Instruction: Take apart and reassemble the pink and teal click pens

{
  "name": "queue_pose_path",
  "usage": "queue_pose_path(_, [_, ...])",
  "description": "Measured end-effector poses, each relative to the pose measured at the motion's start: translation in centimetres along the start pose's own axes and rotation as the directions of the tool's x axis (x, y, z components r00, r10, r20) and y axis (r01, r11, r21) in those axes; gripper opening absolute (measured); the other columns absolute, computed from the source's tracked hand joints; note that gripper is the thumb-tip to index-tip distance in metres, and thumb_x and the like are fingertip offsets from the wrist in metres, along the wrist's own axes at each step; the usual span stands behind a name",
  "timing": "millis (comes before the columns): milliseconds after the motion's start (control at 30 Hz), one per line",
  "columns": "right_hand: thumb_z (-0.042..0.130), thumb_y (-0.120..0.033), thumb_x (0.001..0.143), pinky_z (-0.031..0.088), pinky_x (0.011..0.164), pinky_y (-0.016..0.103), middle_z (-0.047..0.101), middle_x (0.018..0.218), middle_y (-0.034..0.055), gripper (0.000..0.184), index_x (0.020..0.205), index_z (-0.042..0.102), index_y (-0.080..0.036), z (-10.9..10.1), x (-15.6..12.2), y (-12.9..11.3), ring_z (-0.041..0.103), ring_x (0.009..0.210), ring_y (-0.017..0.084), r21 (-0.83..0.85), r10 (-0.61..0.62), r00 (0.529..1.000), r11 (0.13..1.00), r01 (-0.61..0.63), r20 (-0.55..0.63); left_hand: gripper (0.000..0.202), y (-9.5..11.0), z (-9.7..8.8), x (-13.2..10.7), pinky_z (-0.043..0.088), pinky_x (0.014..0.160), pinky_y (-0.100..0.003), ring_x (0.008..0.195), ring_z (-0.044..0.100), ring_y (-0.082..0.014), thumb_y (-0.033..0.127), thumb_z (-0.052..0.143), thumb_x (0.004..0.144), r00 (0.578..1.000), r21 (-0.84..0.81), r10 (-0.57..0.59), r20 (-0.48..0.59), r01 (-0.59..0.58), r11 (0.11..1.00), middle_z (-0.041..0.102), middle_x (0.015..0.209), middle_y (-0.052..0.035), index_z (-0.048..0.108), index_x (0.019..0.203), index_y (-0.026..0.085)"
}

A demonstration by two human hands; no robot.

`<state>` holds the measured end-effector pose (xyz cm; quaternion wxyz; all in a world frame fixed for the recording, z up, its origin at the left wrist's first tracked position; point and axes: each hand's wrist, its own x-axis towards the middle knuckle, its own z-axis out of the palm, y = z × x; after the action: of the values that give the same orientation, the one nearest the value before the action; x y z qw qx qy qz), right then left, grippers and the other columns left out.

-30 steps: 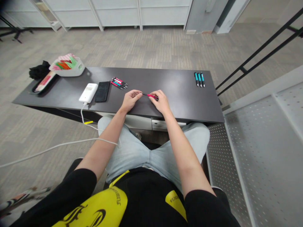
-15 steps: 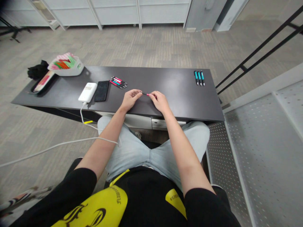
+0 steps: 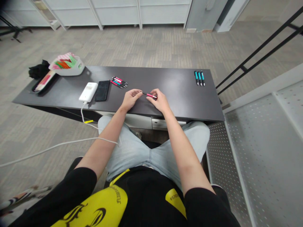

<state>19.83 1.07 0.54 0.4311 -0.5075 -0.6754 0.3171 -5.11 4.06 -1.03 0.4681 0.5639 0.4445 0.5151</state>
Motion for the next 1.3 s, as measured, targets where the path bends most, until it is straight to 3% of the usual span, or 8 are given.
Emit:
queue_pose_path(167, [0.08, -0.073, 0.114, 0.067, 0.11, 0.055, 0.086, 0.105, 0.0103, 0.044, 0.097, 0.077, -0.032, 0.1, 0.0, 0.0, 0.077, 0.104, 0.036, -0.023, -0.014, 0.999, 1.0, 0.014, 0.036, 0.047, 0.0, 0.0, 0.1, 0.077, 0.107, -0.045, 0.105, 0.09, -0.029, 0.062, 0.116, 0.086, 1.0, -0.026, 0.002, -0.008, -0.002, 1.0, 0.095, 0.108, -0.0091, 0.088, 0.099, 0.027])
queue_pose_path(333, [0.091, -0.07, 0.105, 0.067, 0.108, 0.052, 0.086, 0.11, 0.0081, 0.04, 0.109, 0.078, -0.032, 0.1, 0.0, 0.4, 0.077, 0.103, 0.034, -0.017, -0.02, 1.0, 1.0, 0.02, 0.003, 0.045, 0.1, 0.2, 0.2, 0.077, 0.106, -0.045, 0.105, 0.09, -0.0291, 0.059, 0.115, 0.086, 1.0, -0.022, -0.008, -0.015, 0.007, 1.0, 0.095, 0.107, -0.0094, 0.087, 0.1, 0.027])
queue_pose_path(467, [0.071, -0.071, 0.119, 0.065, 0.111, 0.054, 0.083, 0.104, 0.0107, 0.044, 0.099, 0.076, -0.032, 0.1, 0.1, 0.8, 0.078, 0.106, 0.037, -0.031, -0.032, 0.998, 0.999, 0.034, 0.055, 0.039, 0.0, 0.2, 0.1, 0.077, 0.108, -0.047, 0.105, 0.09, -0.0296, 0.052, 0.115, 0.088, 1.0, -0.029, -0.016, -0.014, 0.016, 0.999, 0.094, 0.108, -0.0098, 0.088, 0.1, 0.027])
queue_pose_path(633, [0.092, -0.069, 0.104, 0.067, 0.107, 0.052, 0.085, 0.11, 0.0074, 0.04, 0.11, 0.076, -0.032, 0.1, 0.0, 0.7, 0.076, 0.101, 0.034, -0.011, -0.026, 1.0, 1.0, 0.026, 0.01, 0.032, 0.6, 0.4, 0.1, 0.076, 0.114, -0.049, 0.107, 0.09, -0.0302, 0.042, 0.113, 0.092, 0.999, -0.023, -0.038, -0.026, 0.037, 0.999, 0.093, 0.105, -0.0093, 0.087, 0.099, 0.026])
queue_pose_path(767, [0.078, -0.062, 0.117, 0.067, 0.11, 0.054, 0.084, 0.1, 0.0086, 0.037, 0.095, 0.076, -0.032, 0.1, 0.0, 0.0, 0.076, 0.102, 0.035, -0.024, 0.001, 0.999, 1.0, 0.0, 0.04, 0.028, 1.1, 0.5, 0.0, 0.076, 0.113, -0.047, 0.106, 0.09, -0.0291, 0.035, 0.114, 0.089, 0.997, -0.053, -0.064, -0.041, 0.062, 0.997, 0.093, 0.105, -0.0087, 0.088, 0.097, 0.026])
queue_pose_path(933, [0.096, -0.047, 0.104, 0.066, 0.106, 0.048, 0.087, 0.107, 0.0061, 0.025, 0.106, 0.078, -0.031, 0.0, -0.1, -0.3, 0.077, 0.103, 0.033, -0.013, 0.039, 0.999, 0.999, -0.039, 0.018, 0.033, 1.2, 0.5, 0.0, 0.077, 0.11, -0.046, 0.105, 0.089, -0.029, 0.04, 0.117, 0.084, 0.996, -0.064, -0.07, -0.05, 0.067, 0.996, 0.094, 0.104, -0.0076, 0.089, 0.097, 0.027])
queue_pose_path(1067, [0.077, -0.054, 0.119, 0.065, 0.108, 0.05, 0.084, 0.1, 0.0072, 0.03, 0.1, 0.077, -0.031, 0.0, 0.0, 0.1, 0.077, 0.101, 0.034, -0.035, 0.042, 0.997, 0.999, -0.039, 0.065, 0.03, 1.1, 0.5, 0.0, 0.076, 0.112, -0.047, 0.105, 0.09, -0.0284, 0.037, 0.114, 0.087, 0.997, -0.062, -0.068, -0.042, 0.065, 0.996, 0.093, 0.105, -0.0081, 0.089, 0.098, 0.026])
queue_pose_path(1300, [0.084, -0.061, 0.112, 0.066, 0.108, 0.052, 0.087, 0.109, 0.0082, 0.03, 0.105, 0.077, -0.032, 0.2, 0.0, 0.8, 0.075, 0.101, 0.035, -0.051, -0.022, 0.998, 0.998, 0.025, 0.054, 0.033, 0.5, 0.3, 0.1, 0.076, 0.114, -0.048, 0.107, 0.09, -0.0294, 0.042, 0.115, 0.091, 0.999, -0.031, -0.042, -0.027, 0.041, 0.999, 0.093, 0.105, -0.0085, 0.087, 0.098, 0.026])
